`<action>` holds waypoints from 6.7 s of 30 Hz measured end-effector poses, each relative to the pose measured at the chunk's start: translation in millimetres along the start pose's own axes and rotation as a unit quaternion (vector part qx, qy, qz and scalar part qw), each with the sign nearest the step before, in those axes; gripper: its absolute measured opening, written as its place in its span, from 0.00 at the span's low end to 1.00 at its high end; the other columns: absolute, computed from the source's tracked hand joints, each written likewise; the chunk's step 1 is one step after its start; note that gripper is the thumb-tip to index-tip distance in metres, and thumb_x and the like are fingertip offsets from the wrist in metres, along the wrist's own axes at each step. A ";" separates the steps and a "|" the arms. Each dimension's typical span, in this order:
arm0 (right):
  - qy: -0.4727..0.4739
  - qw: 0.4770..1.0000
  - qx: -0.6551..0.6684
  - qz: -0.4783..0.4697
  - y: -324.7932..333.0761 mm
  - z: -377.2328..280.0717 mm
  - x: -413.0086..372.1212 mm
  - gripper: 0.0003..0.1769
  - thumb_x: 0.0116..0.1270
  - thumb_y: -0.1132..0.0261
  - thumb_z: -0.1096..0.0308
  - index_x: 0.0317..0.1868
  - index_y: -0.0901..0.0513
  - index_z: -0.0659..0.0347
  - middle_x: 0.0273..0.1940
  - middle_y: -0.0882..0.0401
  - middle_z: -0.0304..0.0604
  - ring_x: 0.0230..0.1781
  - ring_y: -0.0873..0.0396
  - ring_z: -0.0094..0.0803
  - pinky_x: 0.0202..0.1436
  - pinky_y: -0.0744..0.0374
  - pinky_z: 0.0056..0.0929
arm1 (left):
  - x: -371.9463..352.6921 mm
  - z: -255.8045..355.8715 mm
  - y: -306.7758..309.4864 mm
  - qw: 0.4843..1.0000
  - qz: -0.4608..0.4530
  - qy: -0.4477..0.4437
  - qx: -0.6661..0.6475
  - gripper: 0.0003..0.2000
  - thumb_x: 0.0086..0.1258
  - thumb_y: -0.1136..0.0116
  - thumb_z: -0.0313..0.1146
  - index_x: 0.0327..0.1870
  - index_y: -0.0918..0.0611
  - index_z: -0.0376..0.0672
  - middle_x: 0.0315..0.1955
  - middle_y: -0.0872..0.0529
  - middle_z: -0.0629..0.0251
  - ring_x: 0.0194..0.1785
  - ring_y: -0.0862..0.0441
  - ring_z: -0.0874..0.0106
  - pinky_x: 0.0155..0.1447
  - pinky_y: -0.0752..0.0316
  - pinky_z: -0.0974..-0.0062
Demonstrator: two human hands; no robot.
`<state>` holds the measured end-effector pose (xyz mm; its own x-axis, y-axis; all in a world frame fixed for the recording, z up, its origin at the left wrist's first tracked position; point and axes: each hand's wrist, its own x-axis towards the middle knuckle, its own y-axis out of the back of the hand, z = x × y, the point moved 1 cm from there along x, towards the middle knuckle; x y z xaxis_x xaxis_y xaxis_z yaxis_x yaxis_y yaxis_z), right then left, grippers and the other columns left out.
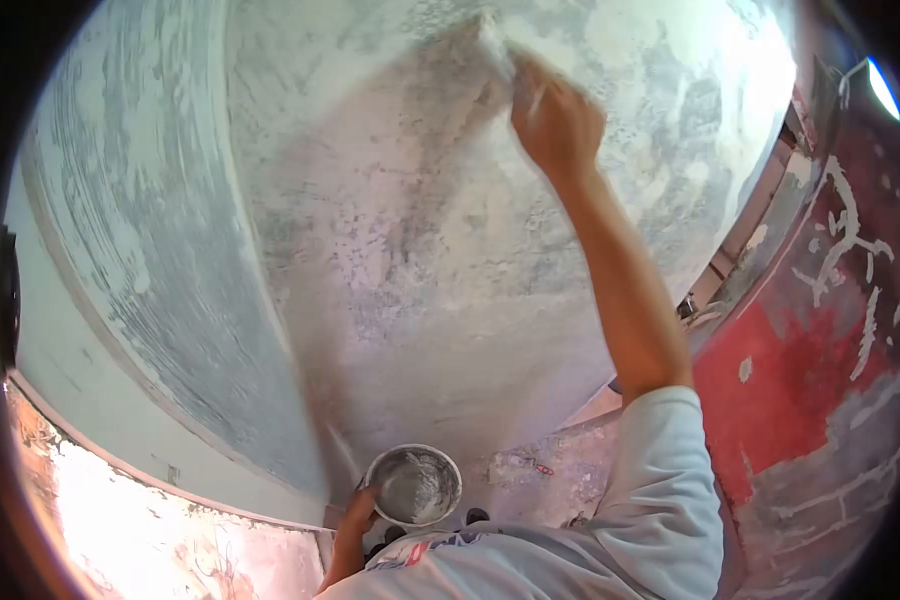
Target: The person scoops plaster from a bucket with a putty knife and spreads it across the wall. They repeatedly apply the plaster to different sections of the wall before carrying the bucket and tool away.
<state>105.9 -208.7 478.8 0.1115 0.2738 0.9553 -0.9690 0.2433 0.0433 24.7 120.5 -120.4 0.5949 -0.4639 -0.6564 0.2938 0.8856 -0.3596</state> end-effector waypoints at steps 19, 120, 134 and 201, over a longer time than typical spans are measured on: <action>0.099 0.993 0.059 -0.035 -10.4 -67.6 -42.6 0.19 0.65 0.38 0.67 0.57 0.21 0.48 0.41 0.14 0.31 0.33 0.16 0.24 0.31 0.19 0.25 | -16.3 6.8 -5.3 1.000 -0.002 0.007 -0.022 0.23 0.71 0.47 0.44 0.60 0.27 0.37 0.46 0.17 0.57 0.41 0.15 0.64 0.38 0.16 0.63; -0.109 0.876 0.248 -0.399 38.7 -186.0 -372.7 0.21 0.57 0.37 0.71 0.53 0.18 0.52 0.38 0.16 0.44 0.39 0.18 0.40 0.42 0.19 0.37 | -19.3 -14.4 15.6 0.993 0.085 0.024 0.073 0.22 0.68 0.42 0.46 0.55 0.22 0.38 0.42 0.15 0.62 0.37 0.15 0.72 0.35 0.18 0.72; -0.049 0.947 0.219 -0.230 5.0 -211.9 -356.6 0.17 0.60 0.36 0.69 0.51 0.16 0.51 0.58 0.20 0.40 0.63 0.26 0.33 0.69 0.33 0.39 | -32.4 5.2 -18.7 0.997 0.054 0.037 0.046 0.24 0.68 0.41 0.47 0.58 0.23 0.38 0.45 0.15 0.61 0.43 0.16 0.70 0.47 0.20 0.71; -0.790 0.489 0.359 -0.087 48.2 -222.5 -425.9 0.12 0.64 0.37 0.70 0.47 0.25 0.62 0.31 0.23 0.35 0.27 0.24 0.26 0.34 0.23 0.28 | -33.3 -8.6 13.1 0.994 0.046 0.030 -0.090 0.23 0.69 0.42 0.41 0.60 0.26 0.36 0.50 0.18 0.58 0.49 0.17 0.63 0.49 0.19 0.66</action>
<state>60.8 -106.5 8.9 0.4467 -0.8917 -0.0730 -0.8659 -0.4104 -0.2860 2.4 147.4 -108.9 0.5664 -0.3857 -0.7283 0.0975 0.9089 -0.4054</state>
